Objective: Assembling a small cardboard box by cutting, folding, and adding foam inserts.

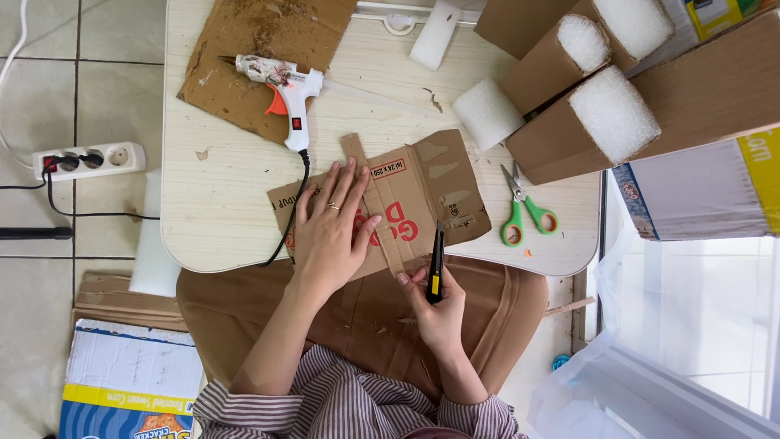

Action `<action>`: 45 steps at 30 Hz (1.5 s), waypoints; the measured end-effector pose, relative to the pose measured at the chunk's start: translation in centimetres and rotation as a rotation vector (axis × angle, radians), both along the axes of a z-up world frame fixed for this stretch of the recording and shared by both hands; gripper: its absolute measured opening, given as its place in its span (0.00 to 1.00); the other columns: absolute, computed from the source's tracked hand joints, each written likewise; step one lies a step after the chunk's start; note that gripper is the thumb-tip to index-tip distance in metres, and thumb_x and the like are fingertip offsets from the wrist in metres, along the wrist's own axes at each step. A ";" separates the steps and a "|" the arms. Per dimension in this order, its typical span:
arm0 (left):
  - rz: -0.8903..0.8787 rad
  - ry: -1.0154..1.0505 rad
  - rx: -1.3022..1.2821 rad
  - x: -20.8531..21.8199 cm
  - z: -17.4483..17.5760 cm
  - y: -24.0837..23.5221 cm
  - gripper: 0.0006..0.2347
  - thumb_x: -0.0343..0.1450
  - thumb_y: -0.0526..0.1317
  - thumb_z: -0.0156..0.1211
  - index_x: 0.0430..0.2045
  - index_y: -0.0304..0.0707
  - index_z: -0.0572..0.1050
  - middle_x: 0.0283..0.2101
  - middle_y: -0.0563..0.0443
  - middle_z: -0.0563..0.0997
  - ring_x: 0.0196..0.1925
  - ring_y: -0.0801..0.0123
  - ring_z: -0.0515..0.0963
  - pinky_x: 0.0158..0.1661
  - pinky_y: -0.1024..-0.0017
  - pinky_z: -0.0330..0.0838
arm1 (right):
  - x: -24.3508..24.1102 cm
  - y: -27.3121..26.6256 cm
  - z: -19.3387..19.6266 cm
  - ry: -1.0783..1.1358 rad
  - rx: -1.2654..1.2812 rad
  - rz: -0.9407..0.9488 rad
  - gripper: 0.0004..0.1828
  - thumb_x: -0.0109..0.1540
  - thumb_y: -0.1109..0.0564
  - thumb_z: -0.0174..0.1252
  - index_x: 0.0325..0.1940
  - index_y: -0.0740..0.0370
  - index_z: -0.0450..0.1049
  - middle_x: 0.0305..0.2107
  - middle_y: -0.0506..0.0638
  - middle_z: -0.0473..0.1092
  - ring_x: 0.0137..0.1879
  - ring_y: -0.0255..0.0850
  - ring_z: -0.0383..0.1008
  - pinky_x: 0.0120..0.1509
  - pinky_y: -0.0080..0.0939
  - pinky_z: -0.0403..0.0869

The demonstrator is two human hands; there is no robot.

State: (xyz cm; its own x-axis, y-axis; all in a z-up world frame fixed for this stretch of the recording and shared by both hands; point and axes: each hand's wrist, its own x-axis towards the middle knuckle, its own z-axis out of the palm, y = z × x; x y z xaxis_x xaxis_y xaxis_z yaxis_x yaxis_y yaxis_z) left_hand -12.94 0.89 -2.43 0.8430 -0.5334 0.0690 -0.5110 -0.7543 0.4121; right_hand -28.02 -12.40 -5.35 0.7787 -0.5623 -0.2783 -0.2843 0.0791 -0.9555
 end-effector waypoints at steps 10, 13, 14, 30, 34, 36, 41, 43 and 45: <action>0.005 -0.003 0.011 0.2 -0.4 -0.1 0.28 0.76 0.56 0.46 0.72 0.49 0.56 0.73 0.44 0.59 0.76 0.56 0.55 0.67 0.51 0.44 | 0.0 -0.3 -0.3 -0.004 0.053 -0.014 0.11 0.57 0.67 0.70 0.29 0.67 0.72 0.15 0.51 0.72 0.17 0.27 0.62 0.24 0.26 0.63; 0.010 0.014 0.009 0.2 -0.3 -0.1 0.28 0.76 0.57 0.46 0.72 0.49 0.56 0.73 0.44 0.59 0.76 0.56 0.55 0.67 0.51 0.44 | 0.0 -0.4 -0.4 -0.003 0.062 -0.019 0.11 0.57 0.67 0.70 0.30 0.67 0.72 0.16 0.51 0.72 0.17 0.27 0.61 0.24 0.26 0.63; 0.012 0.014 0.007 0.2 -0.3 -0.1 0.28 0.76 0.57 0.46 0.72 0.50 0.56 0.73 0.44 0.59 0.76 0.57 0.55 0.67 0.51 0.44 | -0.1 -0.5 -0.5 -0.005 0.066 -0.019 0.11 0.56 0.67 0.70 0.30 0.67 0.72 0.16 0.51 0.72 0.16 0.27 0.62 0.23 0.26 0.63; 0.014 -0.022 0.017 0.2 -0.2 -0.3 0.28 0.76 0.57 0.47 0.71 0.50 0.57 0.73 0.45 0.59 0.75 0.57 0.56 0.66 0.51 0.45 | -0.2 -0.7 -0.3 0.005 0.069 0.000 0.12 0.56 0.66 0.71 0.31 0.67 0.72 0.17 0.52 0.73 0.17 0.27 0.61 0.22 0.26 0.61; 0.002 -0.026 0.029 0.2 -0.1 -0.3 0.28 0.76 0.56 0.48 0.71 0.49 0.56 0.73 0.44 0.59 0.75 0.56 0.56 0.66 0.50 0.45 | -0.7 -1.2 0.5 -0.048 -0.162 -0.043 0.17 0.59 0.59 0.71 0.25 0.58 0.67 0.13 0.48 0.69 0.18 0.29 0.60 0.24 0.29 0.60; 0.000 -0.036 0.032 0.2 -0.1 -0.2 0.28 0.76 0.56 0.46 0.71 0.49 0.57 0.73 0.43 0.59 0.75 0.56 0.56 0.66 0.50 0.45 | -2.0 -2.0 -2.1 -0.140 -0.147 -0.212 0.16 0.65 0.59 0.63 0.27 0.57 0.64 0.08 0.43 0.62 0.14 0.28 0.58 0.21 0.24 0.60; -0.002 -0.046 0.034 0.2 -0.5 -0.2 0.28 0.76 0.56 0.46 0.72 0.49 0.56 0.73 0.43 0.58 0.75 0.56 0.55 0.66 0.49 0.45 | -1.5 -3.1 -0.6 -0.286 -0.011 -0.130 0.12 0.73 0.58 0.45 0.35 0.62 0.64 0.11 0.45 0.53 0.15 0.29 0.49 0.20 0.27 0.57; 0.000 -0.055 0.028 0.2 -0.1 -0.2 0.28 0.76 0.56 0.47 0.72 0.49 0.55 0.73 0.43 0.58 0.75 0.56 0.55 0.66 0.49 0.45 | -2.2 -3.8 -1.3 -0.321 0.033 -0.103 0.13 0.74 0.55 0.38 0.39 0.61 0.62 0.13 0.44 0.52 0.16 0.29 0.48 0.20 0.28 0.56; -0.034 -0.002 0.020 0.2 0.7 -0.3 0.29 0.76 0.56 0.49 0.71 0.45 0.57 0.75 0.48 0.56 0.76 0.57 0.53 0.67 0.49 0.43 | -2.8 -4.3 -1.8 -0.270 0.047 -0.124 0.11 0.74 0.55 0.38 0.42 0.63 0.62 0.19 0.50 0.58 0.18 0.29 0.49 0.19 0.29 0.56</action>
